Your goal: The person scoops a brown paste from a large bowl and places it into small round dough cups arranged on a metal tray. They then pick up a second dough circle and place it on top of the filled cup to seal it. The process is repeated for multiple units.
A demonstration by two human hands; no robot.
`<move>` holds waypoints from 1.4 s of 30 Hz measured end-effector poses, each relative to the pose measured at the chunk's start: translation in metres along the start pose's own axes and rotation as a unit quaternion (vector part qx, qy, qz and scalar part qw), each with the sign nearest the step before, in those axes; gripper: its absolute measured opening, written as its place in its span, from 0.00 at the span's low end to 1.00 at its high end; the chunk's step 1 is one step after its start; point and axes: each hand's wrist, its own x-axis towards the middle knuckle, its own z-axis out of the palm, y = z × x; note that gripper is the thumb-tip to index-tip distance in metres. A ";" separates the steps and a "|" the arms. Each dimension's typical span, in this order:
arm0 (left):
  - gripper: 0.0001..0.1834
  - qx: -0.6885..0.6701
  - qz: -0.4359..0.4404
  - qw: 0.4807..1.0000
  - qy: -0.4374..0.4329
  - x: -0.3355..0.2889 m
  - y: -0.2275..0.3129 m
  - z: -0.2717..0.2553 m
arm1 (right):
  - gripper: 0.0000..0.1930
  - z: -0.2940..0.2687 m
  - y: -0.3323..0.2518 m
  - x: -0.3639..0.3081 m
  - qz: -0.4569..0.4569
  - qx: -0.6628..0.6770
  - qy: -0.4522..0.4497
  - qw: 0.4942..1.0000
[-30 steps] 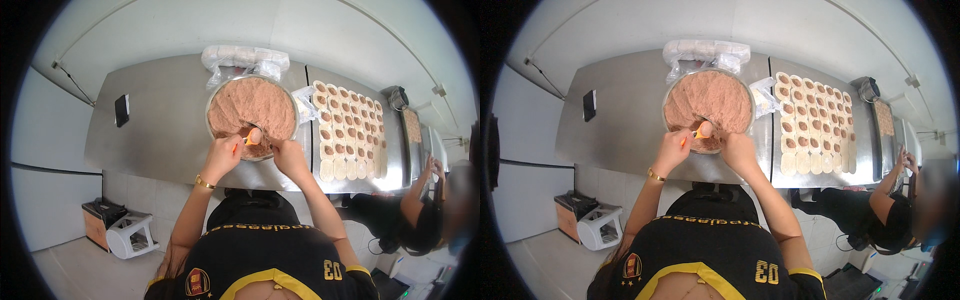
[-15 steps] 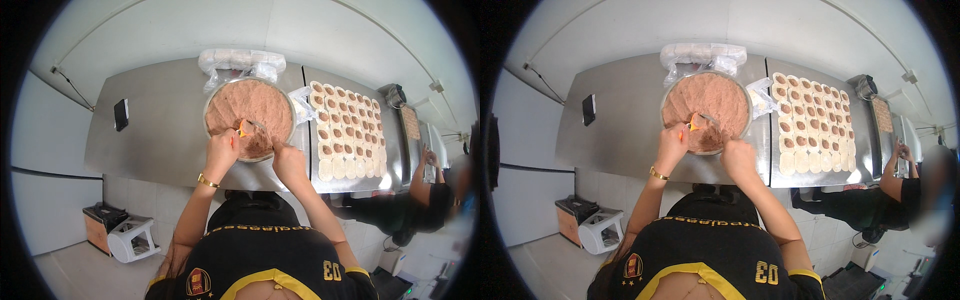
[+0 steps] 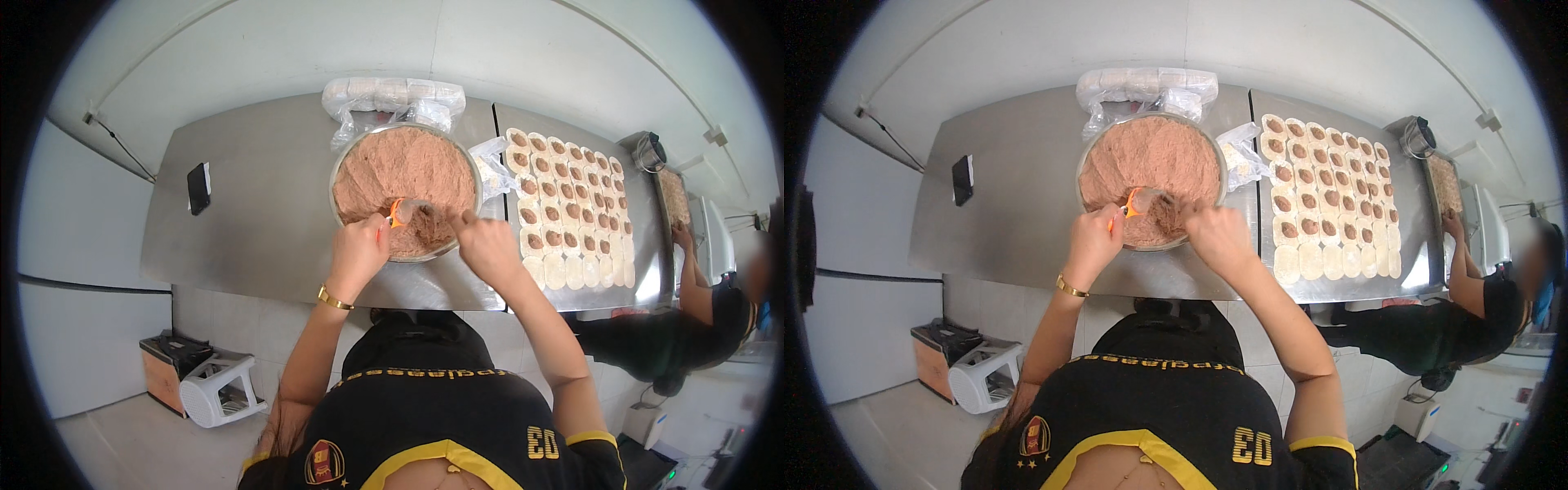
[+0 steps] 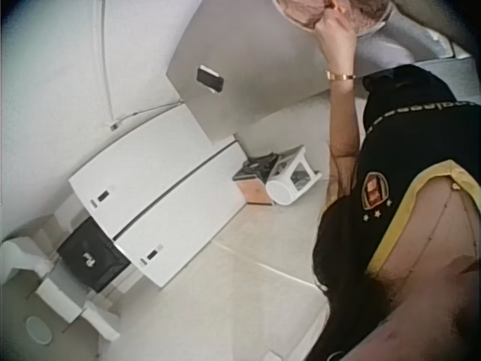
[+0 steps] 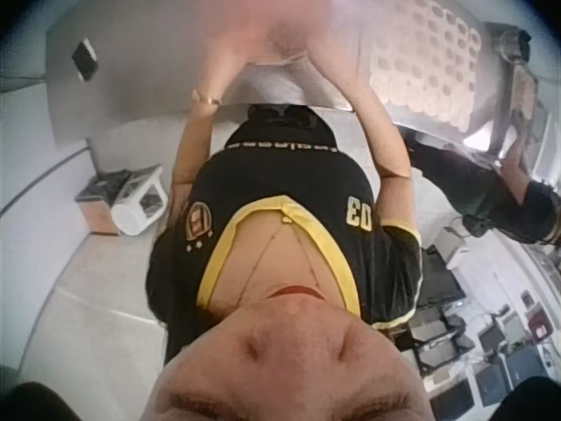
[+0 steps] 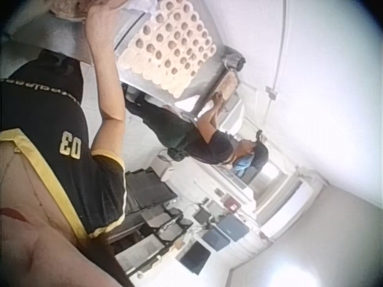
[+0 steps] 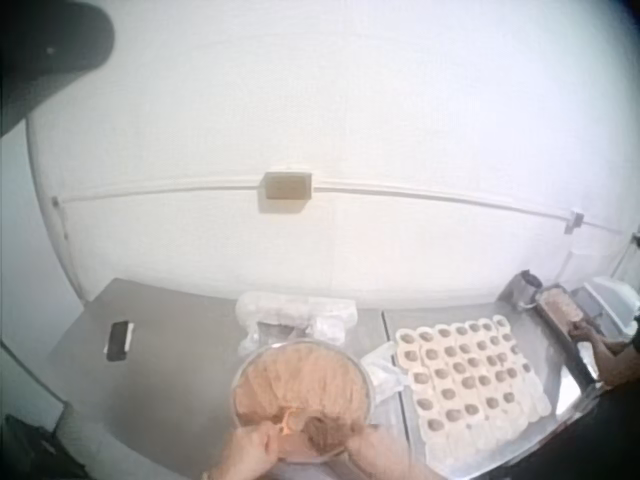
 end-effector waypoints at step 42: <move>0.13 0.107 -0.051 0.991 -0.062 0.009 0.034 0.007 | 0.12 0.071 0.276 -0.236 0.629 0.077 0.283 0.720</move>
